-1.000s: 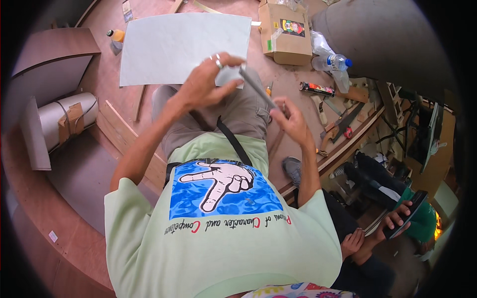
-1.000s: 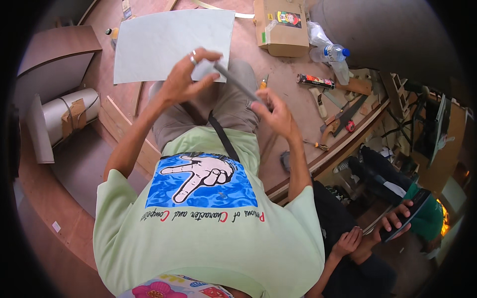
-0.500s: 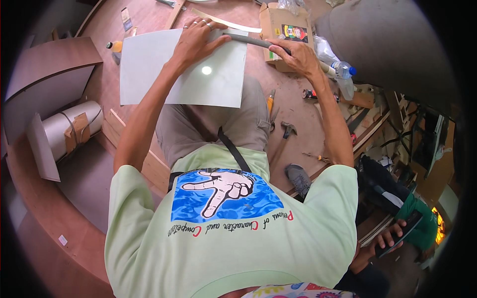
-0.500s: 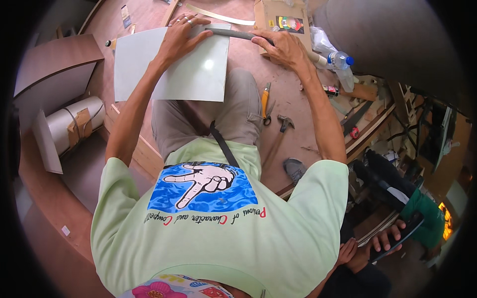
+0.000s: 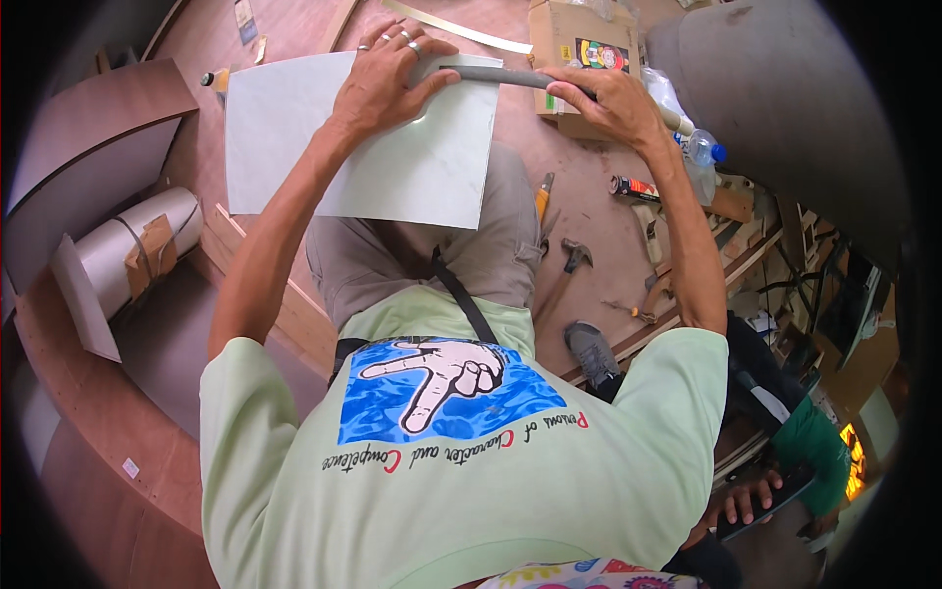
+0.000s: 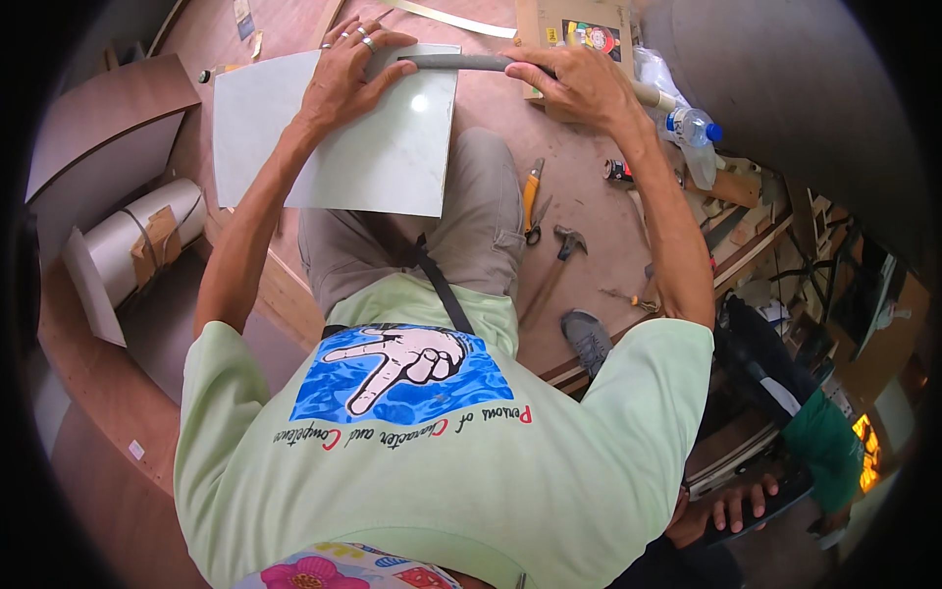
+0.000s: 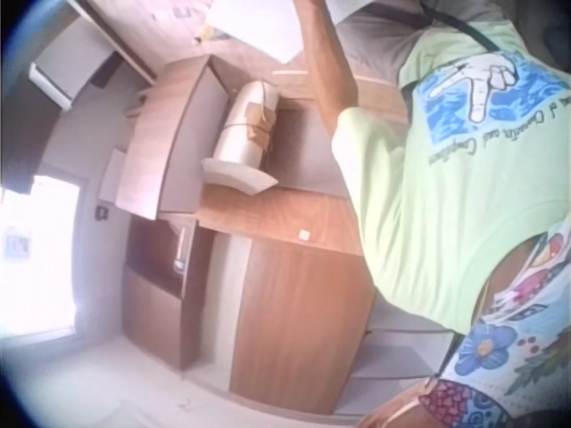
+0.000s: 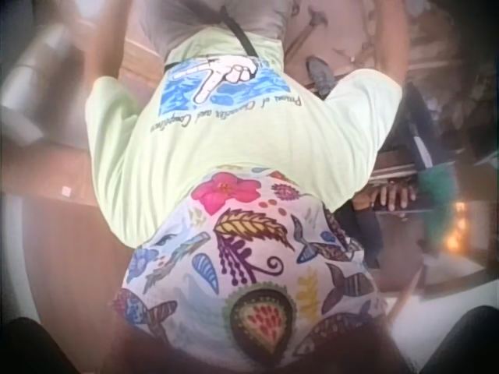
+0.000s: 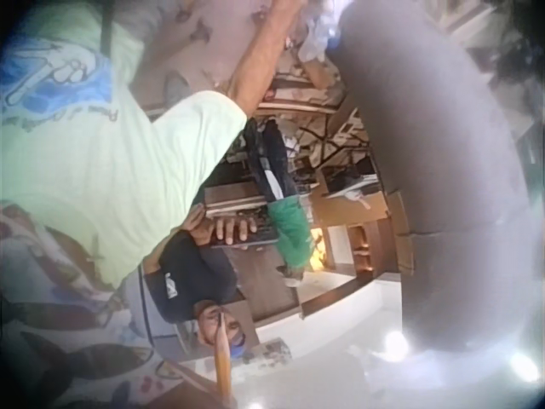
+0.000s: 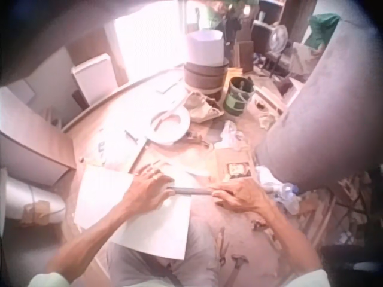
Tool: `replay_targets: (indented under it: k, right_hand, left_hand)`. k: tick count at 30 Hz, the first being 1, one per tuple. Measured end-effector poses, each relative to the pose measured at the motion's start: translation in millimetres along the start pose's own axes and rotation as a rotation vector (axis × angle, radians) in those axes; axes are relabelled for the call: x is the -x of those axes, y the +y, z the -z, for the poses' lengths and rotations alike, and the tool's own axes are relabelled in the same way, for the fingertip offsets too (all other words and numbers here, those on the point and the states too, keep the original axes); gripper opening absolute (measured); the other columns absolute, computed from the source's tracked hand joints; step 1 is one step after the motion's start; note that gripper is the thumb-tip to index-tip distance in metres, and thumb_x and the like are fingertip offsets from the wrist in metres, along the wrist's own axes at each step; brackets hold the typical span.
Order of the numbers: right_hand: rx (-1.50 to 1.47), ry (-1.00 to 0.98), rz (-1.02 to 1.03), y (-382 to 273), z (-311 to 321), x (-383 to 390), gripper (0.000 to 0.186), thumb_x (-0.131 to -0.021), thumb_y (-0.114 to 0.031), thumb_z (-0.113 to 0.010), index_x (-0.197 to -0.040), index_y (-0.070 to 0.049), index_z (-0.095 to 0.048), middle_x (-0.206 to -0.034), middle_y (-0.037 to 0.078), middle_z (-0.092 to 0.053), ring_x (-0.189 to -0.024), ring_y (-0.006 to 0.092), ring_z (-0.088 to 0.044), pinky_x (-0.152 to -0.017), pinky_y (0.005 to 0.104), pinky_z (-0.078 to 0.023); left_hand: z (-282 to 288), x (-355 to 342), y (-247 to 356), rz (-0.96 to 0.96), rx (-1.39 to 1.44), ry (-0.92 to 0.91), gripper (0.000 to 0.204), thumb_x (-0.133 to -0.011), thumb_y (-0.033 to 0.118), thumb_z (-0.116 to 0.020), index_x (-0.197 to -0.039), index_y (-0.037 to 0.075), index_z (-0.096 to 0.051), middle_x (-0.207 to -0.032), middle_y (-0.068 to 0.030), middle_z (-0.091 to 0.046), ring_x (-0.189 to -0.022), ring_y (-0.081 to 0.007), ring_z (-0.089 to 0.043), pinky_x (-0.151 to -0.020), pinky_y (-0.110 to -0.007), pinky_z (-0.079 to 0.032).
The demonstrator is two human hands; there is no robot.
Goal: The person trims edges from a white panel using shears, sands the edges with a sanding block, and scrapes the surface with a metal tool.
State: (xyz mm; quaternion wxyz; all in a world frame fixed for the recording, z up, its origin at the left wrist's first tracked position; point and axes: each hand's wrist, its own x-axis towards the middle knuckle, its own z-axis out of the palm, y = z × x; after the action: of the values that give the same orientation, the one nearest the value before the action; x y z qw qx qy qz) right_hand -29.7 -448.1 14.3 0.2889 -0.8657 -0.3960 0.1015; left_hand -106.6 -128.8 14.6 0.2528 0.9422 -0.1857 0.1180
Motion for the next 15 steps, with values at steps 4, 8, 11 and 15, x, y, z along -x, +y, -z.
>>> replay_targets:
  k: [4,8,11,15]
  right_hand:
    - [0.072,-0.090,-0.020,-5.5,9.0,-8.8,0.031,-0.098,-0.039,-0.064,-0.120,-0.020,-0.075,-0.087,0.009,-0.074,-0.069,0.0247,-0.066,-0.065,0.0369,-0.052]
    - [0.041,-0.053,0.034,3.8,3.0,-9.1,0.033,-0.098,-0.044,-0.061,-0.119,-0.021,-0.074,-0.076,0.012,-0.070,-0.061,0.0301,-0.063,-0.057,0.0398,-0.048]
    - [0.020,-0.016,0.059,0.8,3.4,-12.6,0.033,-0.098,-0.045,-0.061,-0.118,-0.022,-0.074,-0.071,0.012,-0.067,-0.059,0.0297,-0.061,-0.056,0.0399,-0.046]
    - [0.129,-0.076,0.033,-2.7,6.9,-19.6,0.031,-0.097,-0.039,-0.064,-0.119,-0.020,-0.075,-0.085,0.009,-0.074,-0.066,0.0268,-0.065,-0.061,0.0376,-0.050]
  left_hand:
    - [0.4,1.1,0.5,-0.012,-0.005,-0.006,0.027,-0.091,0.033,-0.072,-0.110,0.014,-0.072,-0.101,-0.0088,-0.067,-0.109,-0.0286,-0.062,-0.115,-0.043,-0.034]
    - [2.1,0.1,2.8,0.003,0.049,-0.035,0.025,-0.092,0.027,-0.071,-0.112,0.012,-0.071,-0.101,-0.0091,-0.066,-0.109,-0.0290,-0.062,-0.115,-0.044,-0.034]
    - [3.6,1.2,2.6,0.016,0.077,-0.069,0.025,-0.093,0.022,-0.068,-0.115,0.010,-0.070,-0.105,-0.0104,-0.064,-0.111,-0.0301,-0.060,-0.112,-0.044,-0.035]
    - [5.1,0.4,0.5,-0.014,0.090,-0.054,0.022,-0.093,0.015,-0.066,-0.114,0.008,-0.069,-0.103,-0.0110,-0.063,-0.109,-0.0305,-0.060,-0.110,-0.043,-0.037]
